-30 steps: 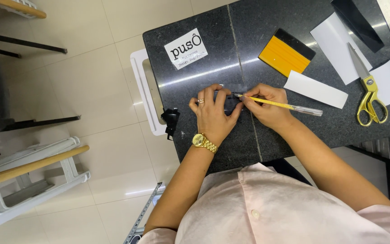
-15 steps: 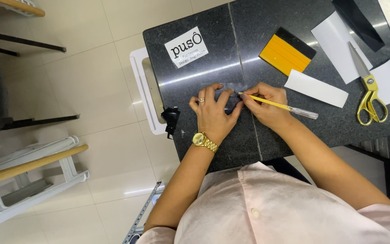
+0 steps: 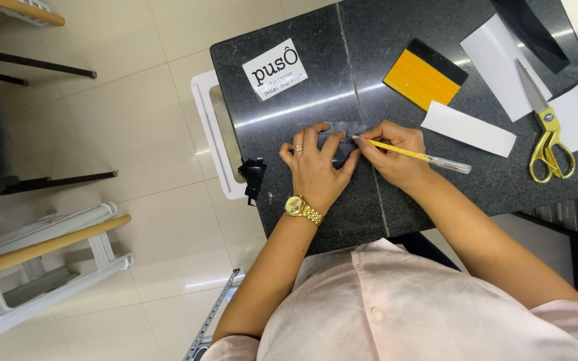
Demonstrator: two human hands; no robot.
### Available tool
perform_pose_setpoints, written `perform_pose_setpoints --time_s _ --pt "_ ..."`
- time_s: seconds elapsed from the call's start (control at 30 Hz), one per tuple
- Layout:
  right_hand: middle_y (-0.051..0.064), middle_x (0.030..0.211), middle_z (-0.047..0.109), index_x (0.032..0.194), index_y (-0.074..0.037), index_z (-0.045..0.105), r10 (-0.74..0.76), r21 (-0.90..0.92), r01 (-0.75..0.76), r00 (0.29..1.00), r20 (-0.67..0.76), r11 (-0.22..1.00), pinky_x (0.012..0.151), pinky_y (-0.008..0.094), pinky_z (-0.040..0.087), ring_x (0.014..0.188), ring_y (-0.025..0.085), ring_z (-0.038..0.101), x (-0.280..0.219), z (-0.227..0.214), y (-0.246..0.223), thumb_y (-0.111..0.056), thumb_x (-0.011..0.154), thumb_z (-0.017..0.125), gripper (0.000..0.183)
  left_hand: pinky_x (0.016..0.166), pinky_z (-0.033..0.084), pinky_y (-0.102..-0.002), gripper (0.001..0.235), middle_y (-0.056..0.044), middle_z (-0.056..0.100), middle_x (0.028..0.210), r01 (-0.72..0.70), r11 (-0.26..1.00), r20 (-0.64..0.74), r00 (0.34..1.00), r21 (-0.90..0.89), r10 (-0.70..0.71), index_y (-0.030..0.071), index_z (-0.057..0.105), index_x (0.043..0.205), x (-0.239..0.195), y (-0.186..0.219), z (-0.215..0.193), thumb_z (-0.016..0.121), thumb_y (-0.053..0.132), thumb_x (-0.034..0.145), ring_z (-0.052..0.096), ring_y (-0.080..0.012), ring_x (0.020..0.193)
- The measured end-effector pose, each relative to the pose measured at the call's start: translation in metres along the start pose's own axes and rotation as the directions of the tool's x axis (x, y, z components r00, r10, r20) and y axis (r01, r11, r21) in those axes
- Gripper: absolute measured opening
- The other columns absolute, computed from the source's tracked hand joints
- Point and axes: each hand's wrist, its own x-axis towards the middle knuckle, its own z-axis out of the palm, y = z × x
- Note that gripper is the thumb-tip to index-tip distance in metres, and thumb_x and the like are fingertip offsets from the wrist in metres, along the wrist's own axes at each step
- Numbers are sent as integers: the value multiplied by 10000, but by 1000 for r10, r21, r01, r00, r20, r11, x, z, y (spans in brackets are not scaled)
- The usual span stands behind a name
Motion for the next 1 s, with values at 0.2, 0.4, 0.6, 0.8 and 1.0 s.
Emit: perform_pose_setpoints --time_s 0.2,0.4,0.6,0.8,1.0 --pt "87 663 696 932 -1 773 9 0 -9 1000 6 1000 434 205 383 506 47 518 1 0 3 6 900 798 41 910 266 -494 294 -37 516 1147 -10 1000 2 1000 18 10 173 655 1036 1 2 -1 762 349 826 496 -272 1135" --pt "85 674 707 934 -5 777 14 -5 -14 1000 12 1000 437 209 393 517 50 533 1 0 0 9 898 797 43 909 268 -499 304 -42 509 1158 -20 999 2 1000 38 20 177 650 1045 0 1 1 758 354 823 495 -280 1139" --pt "101 724 733 959 -19 767 82 21 -83 995 48 996 485 221 465 586 71 598 2 -6 5 -6 902 796 65 920 276 -503 341 -48 494 1148 12 1000 16 1000 5 -12 179 626 1075 3 2 -3 753 375 825 504 -292 1103" --pt "165 796 733 988 55 680 250 341 -255 966 60 905 608 215 615 674 139 703 9 -10 5 11 920 751 108 930 294 -500 509 -52 511 1148 40 999 -12 999 -14 -40 156 540 1155 0 0 4 771 427 792 524 -279 1124" --pt "233 953 755 1065 45 658 334 683 -321 935 118 656 716 341 708 817 260 790 9 -24 13 42 953 678 114 947 288 -500 553 -63 547 1145 57 996 -31 998 -72 -59 121 502 1150 0 2 2 779 421 777 529 -276 1118"
